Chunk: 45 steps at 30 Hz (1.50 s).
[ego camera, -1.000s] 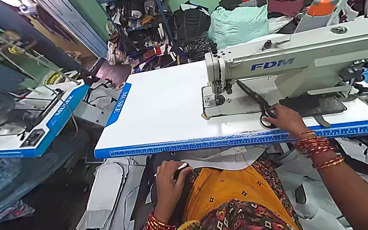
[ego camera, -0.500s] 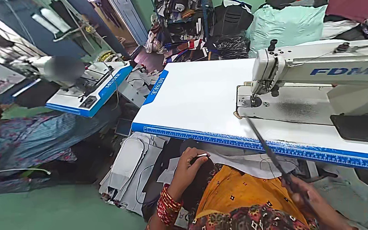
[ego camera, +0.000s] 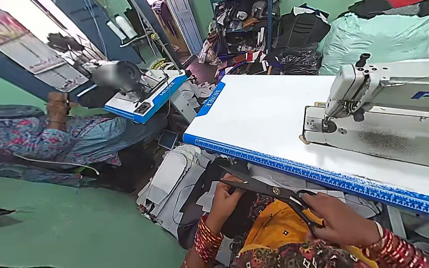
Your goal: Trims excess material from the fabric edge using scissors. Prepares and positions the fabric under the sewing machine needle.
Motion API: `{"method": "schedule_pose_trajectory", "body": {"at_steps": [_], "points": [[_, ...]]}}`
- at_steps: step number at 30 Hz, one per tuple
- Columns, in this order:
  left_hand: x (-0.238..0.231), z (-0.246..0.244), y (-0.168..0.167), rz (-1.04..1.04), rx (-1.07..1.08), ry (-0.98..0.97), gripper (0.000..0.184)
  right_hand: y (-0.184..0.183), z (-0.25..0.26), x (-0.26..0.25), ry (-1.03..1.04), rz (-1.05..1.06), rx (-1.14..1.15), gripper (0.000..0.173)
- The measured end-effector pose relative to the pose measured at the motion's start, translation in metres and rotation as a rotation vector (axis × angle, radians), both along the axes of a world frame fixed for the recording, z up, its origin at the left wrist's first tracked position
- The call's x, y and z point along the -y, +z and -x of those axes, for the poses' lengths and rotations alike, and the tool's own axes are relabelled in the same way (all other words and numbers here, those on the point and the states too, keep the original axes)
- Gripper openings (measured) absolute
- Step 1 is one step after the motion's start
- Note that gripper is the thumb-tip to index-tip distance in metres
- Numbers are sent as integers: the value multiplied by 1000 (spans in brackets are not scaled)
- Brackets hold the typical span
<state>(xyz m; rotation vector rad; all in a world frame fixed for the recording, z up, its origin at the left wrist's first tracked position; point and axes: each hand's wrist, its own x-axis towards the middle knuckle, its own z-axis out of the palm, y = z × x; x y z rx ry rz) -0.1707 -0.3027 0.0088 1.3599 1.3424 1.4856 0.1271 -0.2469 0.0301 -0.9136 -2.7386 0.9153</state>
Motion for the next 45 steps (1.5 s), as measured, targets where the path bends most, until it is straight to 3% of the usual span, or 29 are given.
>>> {"method": "schedule_pose_trajectory", "body": {"at_steps": [3, 7, 9, 12, 15, 17, 19, 22, 26, 29, 33, 36, 40, 43, 45], "points": [[9, 7, -3, -14, 39, 38, 10, 4, 9, -7, 57, -10, 62, 51], [15, 14, -10, 14, -22, 37, 11, -11, 7, 4, -10, -186, -51, 37], [15, 21, -13, 4, -197, 134, 16, -21, -2, 11, -95, -213, -71, 33], [6, 42, -10, -117, -699, 405, 22, -27, -27, 22, -285, -88, -29, 33], [3, 67, 23, -154, -942, 614, 26, -30, -60, 36, -517, 17, -28, 34], [4, 73, 53, -259, -915, 758, 30, -28, -82, 44, -647, 55, -29, 34], [2, 67, 80, -496, -696, 835, 30, -28, -102, 48, -759, 106, -23, 35], [-8, 33, 108, -770, -348, 698, 21, -30, -121, 50, -911, 151, -35, 34], [-30, -24, 112, -679, -260, 257, 28, -33, -133, 39, -1053, 135, -83, 34], [-64, -40, 92, -581, -342, -55, 36, -22, -137, 18, -1147, 120, -3, 37], [-95, -43, 60, -436, -529, -198, 33, -4, -132, -15, -1217, 20, 18, 43], [-89, -47, 35, -333, -621, -319, 29, -7, -130, -40, -1227, -49, 31, 45], [-69, -44, -2, -133, -688, -621, 29, -21, -120, -46, -1227, -230, -42, 39], [-63, -42, -26, 16, -770, -797, 33, -58, -87, -30, -1020, -721, -135, 23], [-66, -48, -40, 43, -805, -800, 33, -92, -55, -16, -680, -863, -229, 17]]}}
